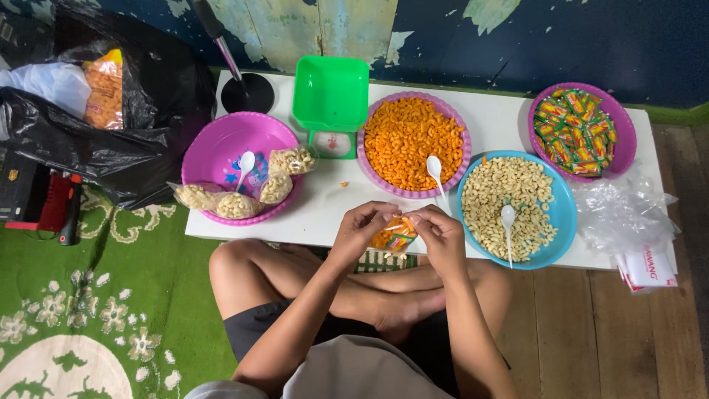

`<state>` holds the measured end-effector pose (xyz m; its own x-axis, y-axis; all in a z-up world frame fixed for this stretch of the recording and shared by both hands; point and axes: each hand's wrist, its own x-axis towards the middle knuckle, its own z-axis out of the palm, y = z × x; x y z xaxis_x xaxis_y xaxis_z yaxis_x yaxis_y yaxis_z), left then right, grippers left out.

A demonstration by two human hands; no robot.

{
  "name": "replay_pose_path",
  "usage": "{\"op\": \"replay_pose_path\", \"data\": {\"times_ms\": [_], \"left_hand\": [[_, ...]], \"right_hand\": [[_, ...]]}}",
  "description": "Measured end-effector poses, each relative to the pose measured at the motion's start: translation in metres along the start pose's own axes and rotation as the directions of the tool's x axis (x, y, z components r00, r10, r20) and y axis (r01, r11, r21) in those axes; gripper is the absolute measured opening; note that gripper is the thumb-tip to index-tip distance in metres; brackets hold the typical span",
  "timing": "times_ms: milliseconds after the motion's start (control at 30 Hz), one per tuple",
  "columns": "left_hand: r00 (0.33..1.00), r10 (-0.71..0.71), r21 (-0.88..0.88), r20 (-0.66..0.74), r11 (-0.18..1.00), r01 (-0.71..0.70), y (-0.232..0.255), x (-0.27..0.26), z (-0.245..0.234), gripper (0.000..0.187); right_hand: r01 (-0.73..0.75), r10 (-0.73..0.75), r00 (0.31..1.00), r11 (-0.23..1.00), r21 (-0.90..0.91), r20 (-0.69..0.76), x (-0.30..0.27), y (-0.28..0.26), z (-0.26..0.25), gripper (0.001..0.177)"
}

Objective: A person is scooping orange-colored snacks from a large bowl into small plastic bags using a white plastic spoon while sitting on the floor.

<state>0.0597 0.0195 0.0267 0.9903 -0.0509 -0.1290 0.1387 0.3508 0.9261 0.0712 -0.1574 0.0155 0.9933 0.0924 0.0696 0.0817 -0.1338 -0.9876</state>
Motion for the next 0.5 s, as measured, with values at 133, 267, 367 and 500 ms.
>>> {"op": "replay_pose_path", "data": {"times_ms": [133,267,367,500], "left_hand": [[0.997,0.011,0.017,-0.072,1.0,-0.01,-0.027,0.01,-0.008,0.014],[0.998,0.026,0.155,-0.063,0.988,-0.016,-0.052,0.026,-0.022,0.023],[0.997,-0.057,0.261,-0.057,0.963,0.071,-0.058,0.031,-0.026,0.031],[0.983,-0.172,0.345,-0.071,0.92,0.186,-0.075,0.034,-0.034,0.041]], "right_hand": [[-0.036,0.038,0.999,0.998,0.048,-0.033,0.002,0.025,0.005,0.008],[-0.091,0.089,0.994,0.996,-0.022,-0.056,0.007,0.048,0.01,0.007],[-0.139,0.137,0.989,0.989,-0.052,-0.049,0.012,0.066,0.013,0.008],[-0.175,0.173,0.984,0.979,-0.102,-0.031,0.016,0.1,0.017,0.01]]}}
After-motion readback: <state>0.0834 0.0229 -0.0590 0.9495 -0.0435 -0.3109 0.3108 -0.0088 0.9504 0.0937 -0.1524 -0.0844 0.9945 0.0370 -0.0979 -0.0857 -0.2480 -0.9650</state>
